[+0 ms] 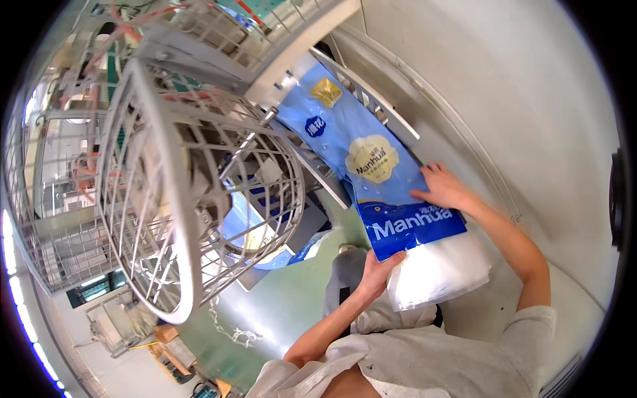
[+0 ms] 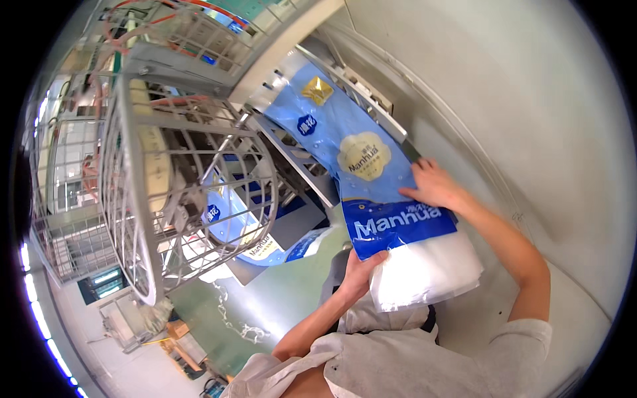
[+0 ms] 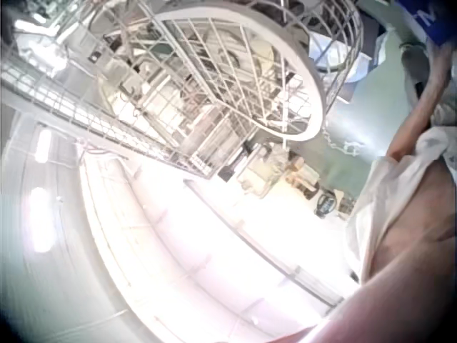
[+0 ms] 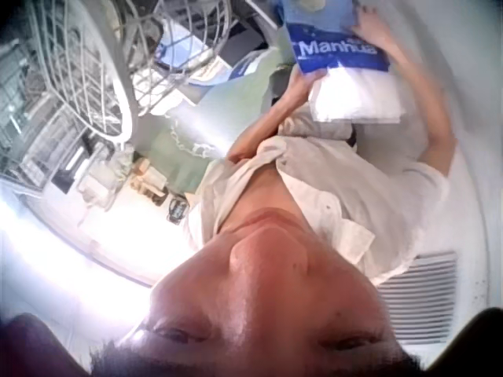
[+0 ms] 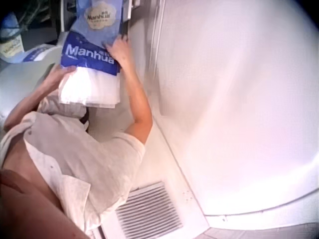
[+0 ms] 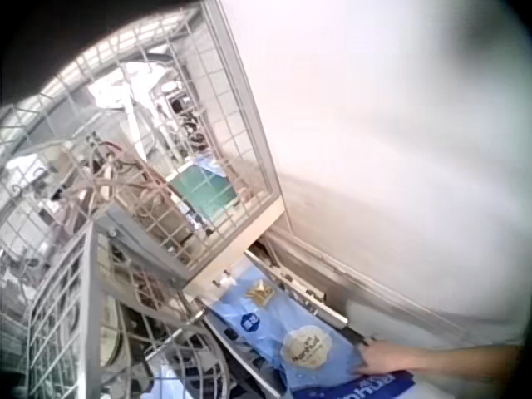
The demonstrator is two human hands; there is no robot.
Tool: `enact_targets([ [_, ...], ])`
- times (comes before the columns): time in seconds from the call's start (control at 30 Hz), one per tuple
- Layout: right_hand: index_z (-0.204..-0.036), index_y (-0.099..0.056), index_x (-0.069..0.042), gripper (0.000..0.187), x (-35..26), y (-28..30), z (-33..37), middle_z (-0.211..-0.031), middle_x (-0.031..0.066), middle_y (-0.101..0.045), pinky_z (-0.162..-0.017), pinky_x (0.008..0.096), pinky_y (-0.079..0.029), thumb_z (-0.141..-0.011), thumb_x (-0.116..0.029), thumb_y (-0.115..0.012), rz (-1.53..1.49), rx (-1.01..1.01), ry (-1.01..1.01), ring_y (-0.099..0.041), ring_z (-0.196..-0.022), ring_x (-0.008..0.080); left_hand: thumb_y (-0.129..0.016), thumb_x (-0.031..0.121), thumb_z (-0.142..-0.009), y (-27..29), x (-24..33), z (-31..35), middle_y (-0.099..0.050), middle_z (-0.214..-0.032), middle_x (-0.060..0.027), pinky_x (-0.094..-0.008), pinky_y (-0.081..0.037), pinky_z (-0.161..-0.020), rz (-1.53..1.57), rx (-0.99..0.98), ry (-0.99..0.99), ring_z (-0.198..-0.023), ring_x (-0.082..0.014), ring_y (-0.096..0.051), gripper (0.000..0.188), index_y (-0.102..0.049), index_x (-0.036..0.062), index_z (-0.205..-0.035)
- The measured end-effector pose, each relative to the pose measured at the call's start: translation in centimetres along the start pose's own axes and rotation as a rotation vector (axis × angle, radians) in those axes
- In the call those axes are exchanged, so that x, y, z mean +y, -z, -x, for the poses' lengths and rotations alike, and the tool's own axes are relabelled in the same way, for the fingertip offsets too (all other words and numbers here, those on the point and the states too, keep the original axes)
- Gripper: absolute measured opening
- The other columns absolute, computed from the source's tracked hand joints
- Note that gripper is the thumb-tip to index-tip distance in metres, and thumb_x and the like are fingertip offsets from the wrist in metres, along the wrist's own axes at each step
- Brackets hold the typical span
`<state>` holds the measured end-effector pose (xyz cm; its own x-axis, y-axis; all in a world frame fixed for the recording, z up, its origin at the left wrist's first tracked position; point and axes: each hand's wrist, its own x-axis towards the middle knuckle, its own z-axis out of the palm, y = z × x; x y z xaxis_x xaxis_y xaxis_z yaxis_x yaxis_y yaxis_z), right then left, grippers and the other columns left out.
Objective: The person takes a bundle of plastic packaging bags from a rack, sits on the floor to sort through them and remove a damaged outer layer, then replaces the bundle onto the machinery rack.
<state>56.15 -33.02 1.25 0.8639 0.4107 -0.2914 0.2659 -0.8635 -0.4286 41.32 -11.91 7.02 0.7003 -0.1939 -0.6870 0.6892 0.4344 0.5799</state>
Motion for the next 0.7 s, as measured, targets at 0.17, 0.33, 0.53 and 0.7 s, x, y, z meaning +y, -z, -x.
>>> enact_targets([
  [0.17,-0.127,-0.048,0.01,0.067,2.2,1.2,4.6,-0.12,0.0176,-0.061,-0.091,0.0315,-0.05,-0.083,-0.036,-0.071,-1.633,-0.546,-0.667,-0.061,-0.107,0.0203,-0.067,0.005,-0.085,-0.4,-0.4,0.5,-0.064,-0.107,-0.0046,-0.0303,-0.051,-0.085,0.107,0.006,-0.017,-0.095,-0.0142,-0.061,0.031,-0.057,0.0028,-0.115],
  [0.33,-0.124,-0.053,0.006,0.054,3.2,3.0,4.8,-0.113,0.0114,-0.065,-0.087,0.0278,-0.052,-0.083,-0.021,-0.073,-1.504,-0.542,-0.626,-0.065,-0.096,0.0153,-0.066,0.005,-0.085,-1.7,1.7,2.0,-0.062,-0.109,-0.0052,-0.0313,-0.05,-0.086,0.131,-0.016,0.039,-0.097,-0.0152,-0.061,0.034,-0.055,0.0044,-0.117],
  [0.53,-0.127,-0.05,0.004,0.055,4.6,3.4,1.3,-0.118,0.0095,-0.062,-0.092,0.0283,-0.05,-0.082,-0.017,-0.074,-1.411,-0.74,-0.562,-0.062,-0.104,0.0151,-0.066,0.007,-0.086,-1.1,1.6,1.5,-0.063,-0.108,-0.0046,-0.0303,-0.049,-0.085,0.134,-0.014,0.101,-0.095,-0.0128,-0.059,0.031,-0.057,0.0013,-0.115],
  [0.7,-0.129,-0.049,0.003,0.054,8.0,-1.3,1.5,-0.122,0.0102,-0.06,-0.097,0.0318,-0.047,-0.083,-0.015,-0.073,-1.521,-0.875,-0.637,-0.061,-0.107,0.017,-0.068,0.013,-0.088,0.2,-1.1,0.4,-0.062,-0.107,-0.0028,-0.0271,-0.047,-0.082,0.02,-0.006,0.145,-0.091,-0.0095,-0.056,0.031,-0.059,0.0016,-0.115],
])
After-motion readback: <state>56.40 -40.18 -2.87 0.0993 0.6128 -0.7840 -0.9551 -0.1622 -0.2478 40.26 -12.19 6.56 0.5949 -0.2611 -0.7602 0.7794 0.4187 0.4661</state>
